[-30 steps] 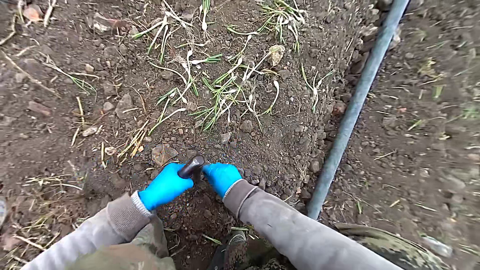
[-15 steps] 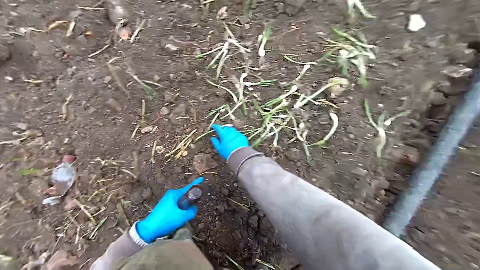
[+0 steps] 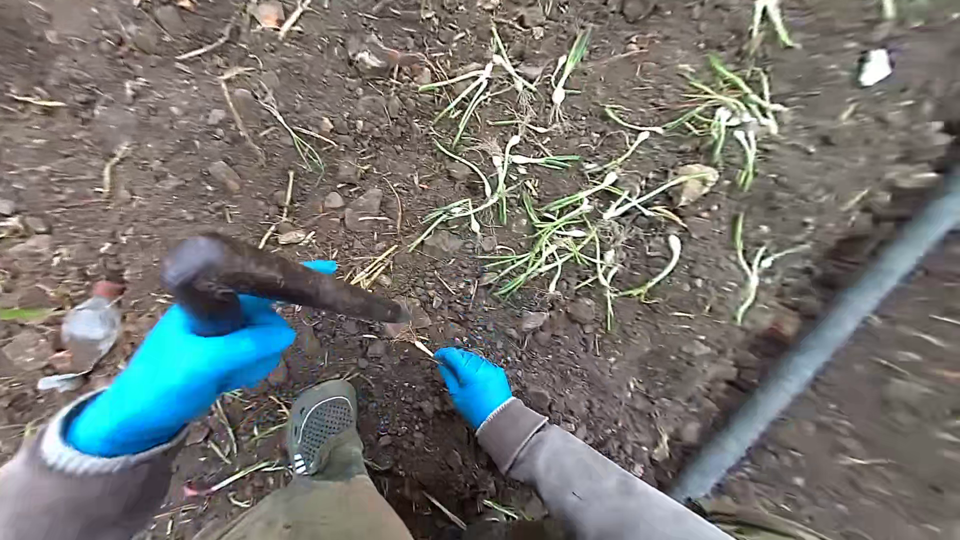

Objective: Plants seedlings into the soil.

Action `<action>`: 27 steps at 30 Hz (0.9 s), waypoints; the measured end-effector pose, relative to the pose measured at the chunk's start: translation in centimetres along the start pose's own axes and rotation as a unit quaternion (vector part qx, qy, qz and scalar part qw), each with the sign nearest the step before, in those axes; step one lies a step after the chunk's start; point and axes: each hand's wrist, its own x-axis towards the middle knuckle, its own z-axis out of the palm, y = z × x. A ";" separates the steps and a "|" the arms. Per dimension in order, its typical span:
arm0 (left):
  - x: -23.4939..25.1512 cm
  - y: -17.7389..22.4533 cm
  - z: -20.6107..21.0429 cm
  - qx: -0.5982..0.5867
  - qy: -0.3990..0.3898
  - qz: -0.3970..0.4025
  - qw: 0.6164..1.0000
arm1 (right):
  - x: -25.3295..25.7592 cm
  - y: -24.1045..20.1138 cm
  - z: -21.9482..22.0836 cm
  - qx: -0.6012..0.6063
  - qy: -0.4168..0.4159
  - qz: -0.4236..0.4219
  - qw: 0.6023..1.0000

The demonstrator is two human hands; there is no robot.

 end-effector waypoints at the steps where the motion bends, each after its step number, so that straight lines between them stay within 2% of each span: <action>1: 1.0 1.5 0.8 0.047 -0.007 -0.037 0.998 | -0.1 -0.1 -0.5 0.013 -0.006 0.010 1.000; 2: 2.6 3.4 2.7 0.105 -0.011 -0.127 0.986 | 0.0 -0.4 -1.1 0.030 0.004 0.012 0.999; 3: 4.7 4.5 5.7 0.180 0.013 -0.238 0.954 | 0.1 -0.8 -1.8 0.042 0.021 0.007 0.999; 4: 6.2 3.5 8.4 0.222 0.013 -0.330 0.917 | 0.2 -1.3 -2.5 0.041 0.028 0.000 0.999; 5: 6.7 0.9 10.2 0.208 0.002 -0.402 0.892 | 0.2 -1.8 -3.1 0.026 0.025 -0.009 0.999; 6: 6.2 -2.0 10.8 0.177 0.000 -0.438 0.881 | 0.4 -2.5 -3.4 -0.001 0.014 -0.020 1.000; 8: 4.3 -4.7 10.1 0.110 0.021 -0.451 0.885 | 1.5 -3.8 -3.1 -0.059 -0.052 -0.021 0.997; 9: 3.3 -4.5 9.8 0.083 0.035 -0.454 0.886 | 2.2 -4.3 -2.3 -0.079 -0.090 -0.011 0.993; 11: 1.9 -1.8 8.9 0.066 0.074 -0.446 0.889 | 3.6 -5.1 -0.1 -0.101 -0.148 0.015 0.984; 14: 0.1 3.4 7.3 0.051 0.130 -0.350 0.926 | 3.9 -5.6 1.6 -0.112 -0.174 0.028 0.978; 16: 0.7 5.5 7.1 0.058 0.123 -0.300 0.944 | 3.4 -4.5 1.0 -0.103 -0.175 0.030 0.979; 18: 2.3 4.2 8.2 0.137 0.062 -0.311 0.939 | 2.8 -3.4 -0.4 -0.088 -0.155 0.040 0.983; 19: 3.1 2.2 9.2 0.176 0.024 -0.350 0.920 | 2.5 -3.0 -1.0 -0.081 -0.136 0.041 0.987; 21: 3.6 -2.5 11.2 0.165 -0.025 -0.442 0.881 | 2.1 -2.9 -2.0 -0.087 -0.110 0.038 0.989; 24: 2.5 -3.9 11.0 0.096 0.011 -0.479 0.872 | 2.6 -3.3 -0.2 -0.090 -0.095 0.038 0.991; 25: 1.7 -2.8 10.6 0.078 0.036 -0.468 0.879 | 2.8 -3.7 0.9 -0.087 -0.113 0.041 0.989; 27: 0.6 0.1 8.8 0.081 0.097 -0.393 0.911 | 4.0 -4.9 1.7 -0.085 -0.150 0.036 0.984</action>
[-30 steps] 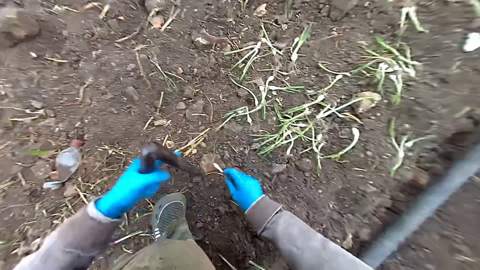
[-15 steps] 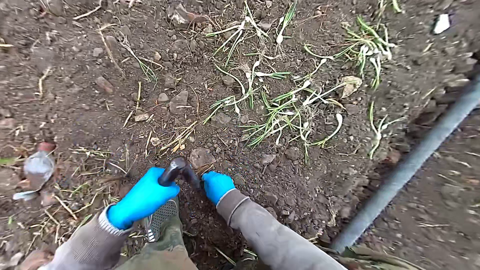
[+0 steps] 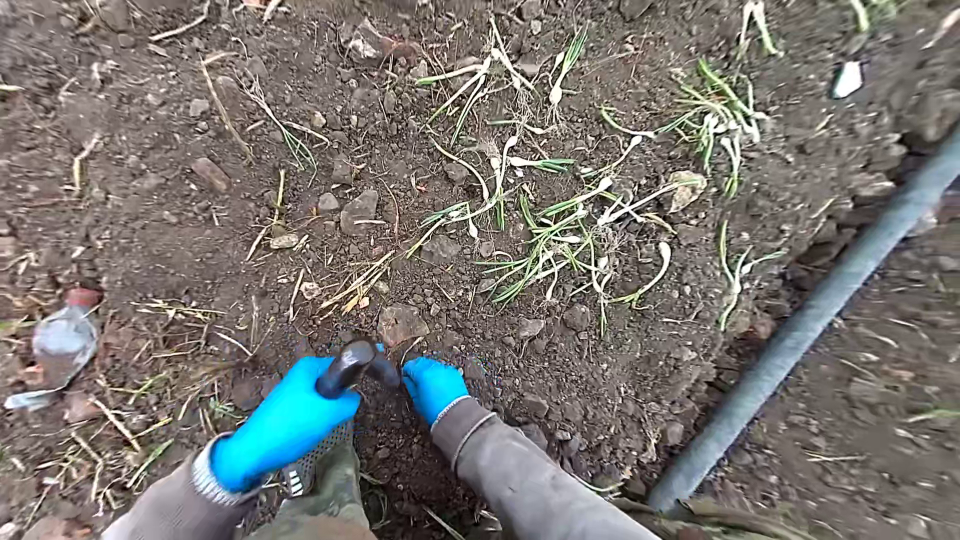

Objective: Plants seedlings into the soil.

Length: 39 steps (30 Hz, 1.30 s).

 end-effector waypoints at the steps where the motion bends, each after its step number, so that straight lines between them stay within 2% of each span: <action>1: -1.2 0.4 -1.1 -0.010 0.034 0.048 0.998 | 0.1 -0.4 -0.2 -0.012 -0.010 -0.018 1.000; 3: -3.1 0.7 -2.3 -0.008 0.083 0.111 0.990 | -0.7 -0.4 -0.6 -0.038 0.019 -0.074 0.996; 5: -2.5 0.9 -3.2 0.072 0.104 0.095 0.987 | 0.0 -0.1 -3.2 -0.045 0.136 -0.122 0.982; 6: -1.9 0.6 -3.5 0.098 0.098 0.066 0.988 | 0.8 -0.2 -5.2 -0.033 0.182 -0.116 0.976; 8: -1.0 0.4 -4.6 0.109 0.082 0.038 0.990 | 3.2 -0.9 -9.9 -0.002 0.240 -0.041 0.970; 10: -1.0 1.1 -5.8 0.065 0.090 0.077 0.991 | 5.5 -1.3 -13.9 0.007 0.239 0.037 0.970; 13: -1.7 2.2 -5.7 -0.026 0.107 0.162 0.981 | 6.3 -1.6 -16.1 -0.014 0.204 0.050 0.978; 15: -1.0 2.4 -4.9 0.027 0.088 0.129 0.987 | 5.3 -1.2 -15.1 -0.002 0.212 0.024 0.977; 17: 0.5 1.9 -4.2 0.105 0.050 0.027 0.993 | 3.5 -0.5 -12.9 0.017 0.236 -0.011 0.971; 19: 1.7 2.0 -5.5 0.122 0.010 -0.026 0.992 | 1.3 -0.1 -10.0 0.026 0.257 -0.056 0.964; 21: 1.3 3.2 -7.6 0.081 0.002 -0.022 0.996 | -0.2 0.7 -6.1 0.026 0.288 -0.123 0.950; 24: -0.8 7.1 -9.5 0.022 0.029 0.112 0.993 | -0.9 1.8 -3.5 0.039 0.250 -0.129 0.959; 26: -1.4 9.4 -9.1 0.071 0.028 0.177 0.981 | -1.1 1.8 -3.4 0.057 0.279 -0.124 0.951; 27: -0.9 9.6 -8.2 0.120 0.023 0.170 0.978 | -1.2 1.6 -3.8 0.063 0.300 -0.128 0.943; 29: 1.6 7.9 -5.2 0.196 -0.015 0.054 0.979 | -1.3 0.7 -5.0 0.059 0.331 -0.149 0.930; 31: 4.1 4.4 -3.6 0.188 -0.051 -0.054 0.979 | -1.0 -0.8 -6.3 0.025 0.305 -0.158 0.939; 34: 3.1 2.3 -5.0 0.073 0.005 -0.090 0.993 | 1.0 -4.2 -6.5 -0.042 0.137 -0.128 0.981; 36: 0.6 2.8 -7.0 0.024 0.059 -0.051 0.997 | 3.3 -6.3 -5.3 -0.081 0.027 -0.112 0.990; 37: -1.0 3.2 -7.7 0.010 0.092 -0.017 0.996 | 3.9 -6.9 -4.7 -0.089 0.002 -0.115 0.989; 39: -3.4 3.6 -8.4 -0.007 0.161 0.070 0.984 | 4.4 -6.2 -4.7 -0.097 0.007 -0.156 0.983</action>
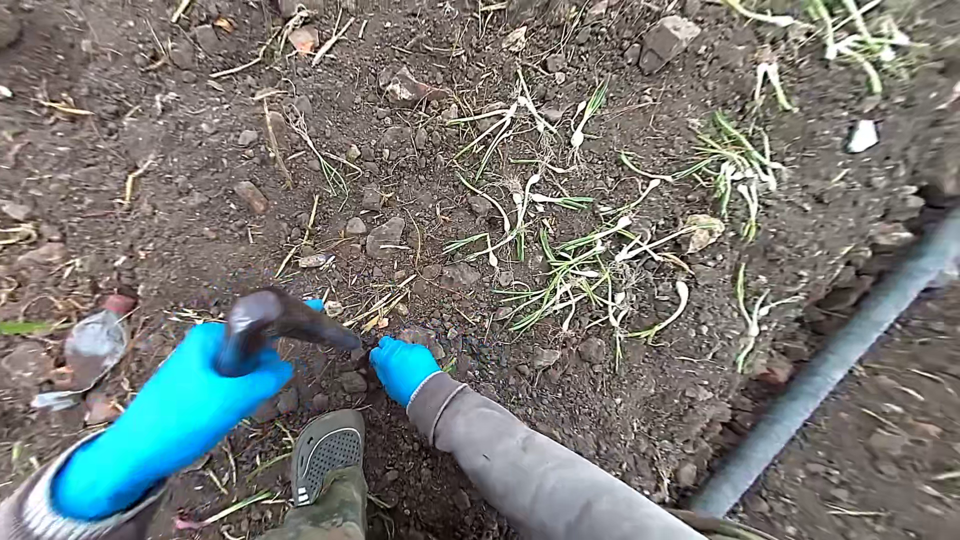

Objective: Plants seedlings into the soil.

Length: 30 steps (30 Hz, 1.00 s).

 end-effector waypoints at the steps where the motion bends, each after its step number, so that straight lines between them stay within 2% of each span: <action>1: -0.5 0.0 -0.2 0.008 0.025 0.026 0.999 | -0.4 1.0 -0.4 -0.006 0.032 -0.025 0.999; 3: -0.4 -1.0 -0.4 0.059 0.043 0.033 0.997 | -1.5 4.2 -2.8 -0.015 0.150 -0.012 0.988; 5: 0.7 -2.1 -0.8 0.079 0.035 -0.007 0.996 | -2.2 8.2 -7.0 0.012 0.262 0.122 0.957; 7: 1.0 -1.9 -1.7 0.024 0.037 -0.013 0.999 | -2.0 12.6 -10.9 0.061 0.289 0.273 0.915; 9: 0.5 -2.3 -2.6 -0.050 0.043 0.064 0.996 | -1.6 15.6 -12.8 0.066 0.261 0.311 0.911; 11: 0.6 -2.8 -2.9 -0.046 0.027 0.138 0.989 | -1.7 15.5 -13.4 0.030 0.255 0.283 0.924; 12: 0.6 -1.9 -2.1 -0.004 0.047 0.123 0.991 | -2.0 14.7 -13.0 0.021 0.271 0.257 0.927; 14: 1.5 -1.2 -1.1 0.111 0.017 0.033 0.993 | -2.4 11.7 -11.8 0.015 0.301 0.206 0.931; 16: 2.8 -1.3 -1.5 0.126 -0.031 -0.034 0.991 | -2.6 7.7 -9.7 0.017 0.310 0.153 0.938; 17: 3.1 -1.3 -2.1 0.095 -0.035 -0.046 0.994 | -2.7 6.0 -8.1 0.018 0.322 0.112 0.940; 19: 2.5 -0.5 -3.3 -0.009 -0.005 -0.006 1.000 | -2.6 3.7 -4.8 0.016 0.348 -0.001 0.937; 21: 1.4 1.8 -4.5 -0.089 0.000 0.095 0.992 | -1.8 2.7 -2.4 0.018 0.348 -0.062 0.935; 22: 0.9 2.9 -4.7 -0.090 -0.006 0.138 0.986 | -1.6 2.3 -1.8 0.021 0.342 -0.063 0.937; 24: 1.2 4.2 -4.0 0.022 -0.004 0.167 0.986 | -1.4 1.3 -2.3 0.031 0.332 -0.052 0.941; 27: 3.9 1.6 0.5 0.179 -0.074 0.030 0.981 | -1.3 -0.2 -4.6 0.001 0.358 -0.072 0.931; 29: 4.2 -0.5 1.5 0.176 -0.092 -0.030 0.980 | -0.4 -1.7 -6.1 -0.027 0.319 -0.072 0.944; 30: 3.7 -1.1 1.3 0.152 -0.072 -0.049 0.985 | 0.4 -2.8 -6.4 -0.034 0.263 -0.057 0.962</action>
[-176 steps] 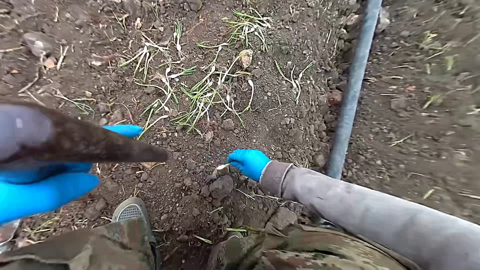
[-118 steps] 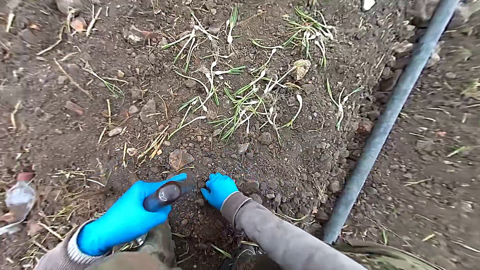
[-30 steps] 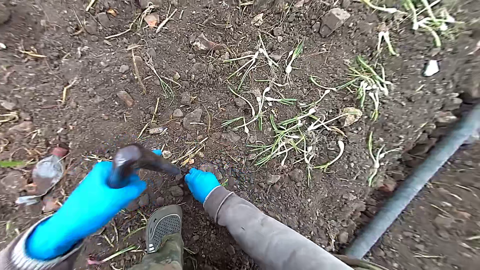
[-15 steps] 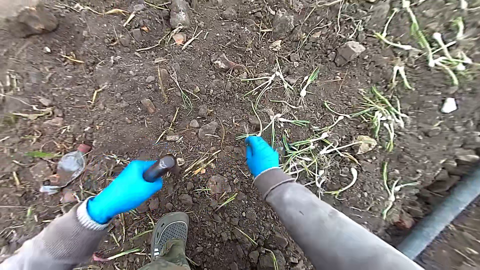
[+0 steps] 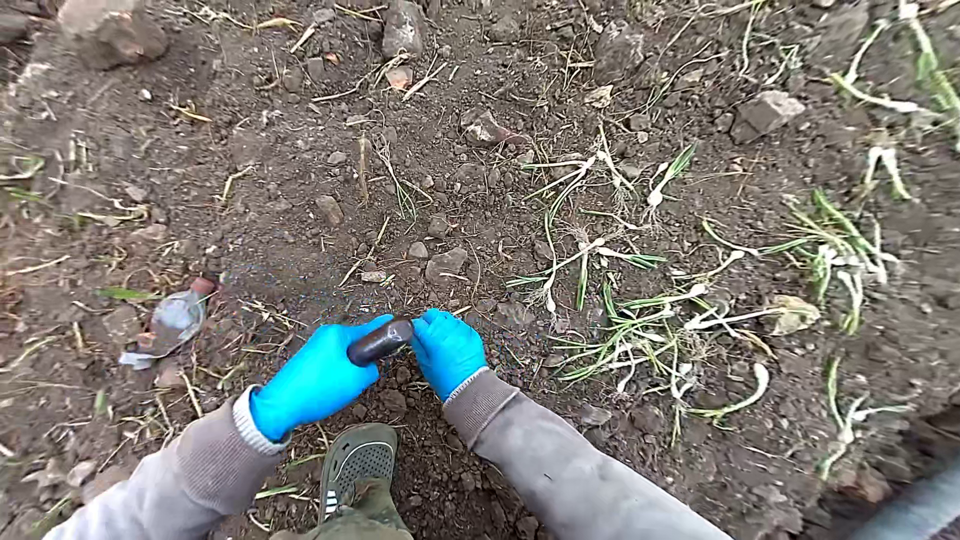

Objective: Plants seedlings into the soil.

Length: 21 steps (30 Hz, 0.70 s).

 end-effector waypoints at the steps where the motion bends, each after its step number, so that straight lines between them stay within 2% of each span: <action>1: -0.8 -0.5 -0.2 -0.043 0.032 -0.019 0.998 | 1.0 -1.1 0.7 -0.009 -0.066 0.015 0.998; 3: -2.7 -0.8 -1.9 -0.112 0.108 -0.019 0.988 | 2.7 -3.0 3.2 -0.014 -0.158 0.037 0.987; 4: -3.7 -0.3 -2.9 -0.130 0.147 0.016 0.981 | 3.1 -3.7 4.1 -0.012 -0.182 0.044 0.982; 5: -4.5 0.5 -3.8 -0.146 0.172 0.075 0.971 | 3.1 -3.7 4.6 -0.006 -0.194 0.042 0.980; 7: -4.9 0.8 -5.2 -0.168 0.170 0.205 0.949 | 2.2 -1.8 5.1 0.018 -0.176 -0.013 0.984; 9: -3.9 -0.5 -5.4 -0.155 0.212 0.170 0.950 | 1.1 1.4 4.0 0.015 -0.101 -0.069 0.992; 10: -2.8 -2.1 -4.9 -0.134 0.244 0.105 0.955 | 0.6 3.4 2.5 0.006 -0.044 -0.062 0.997; 11: -1.7 -3.6 -4.4 -0.116 0.245 0.048 0.961 | 0.2 5.5 0.6 -0.007 0.022 -0.020 1.000; 13: 0.1 -5.2 -4.0 -0.093 0.220 0.002 0.971 | 0.9 10.3 -3.3 -0.040 0.099 0.167 0.980; 15: 0.3 -5.1 -3.8 -0.093 0.204 -0.001 0.975 | 2.3 15.4 -5.9 -0.044 0.093 0.351 0.931; 16: 0.1 -4.8 -3.6 -0.096 0.201 -0.004 0.975 | 2.4 17.3 -6.6 -0.038 0.069 0.389 0.918; 18: 0.0 -4.0 -3.9 -0.102 0.203 -0.009 0.974 | 3.3 18.9 -8.0 -0.044 0.046 0.369 0.927; 21: -0.4 -4.9 -3.6 -0.126 0.205 -0.011 0.970 | 3.4 16.2 -7.8 -0.067 0.066 0.293 0.951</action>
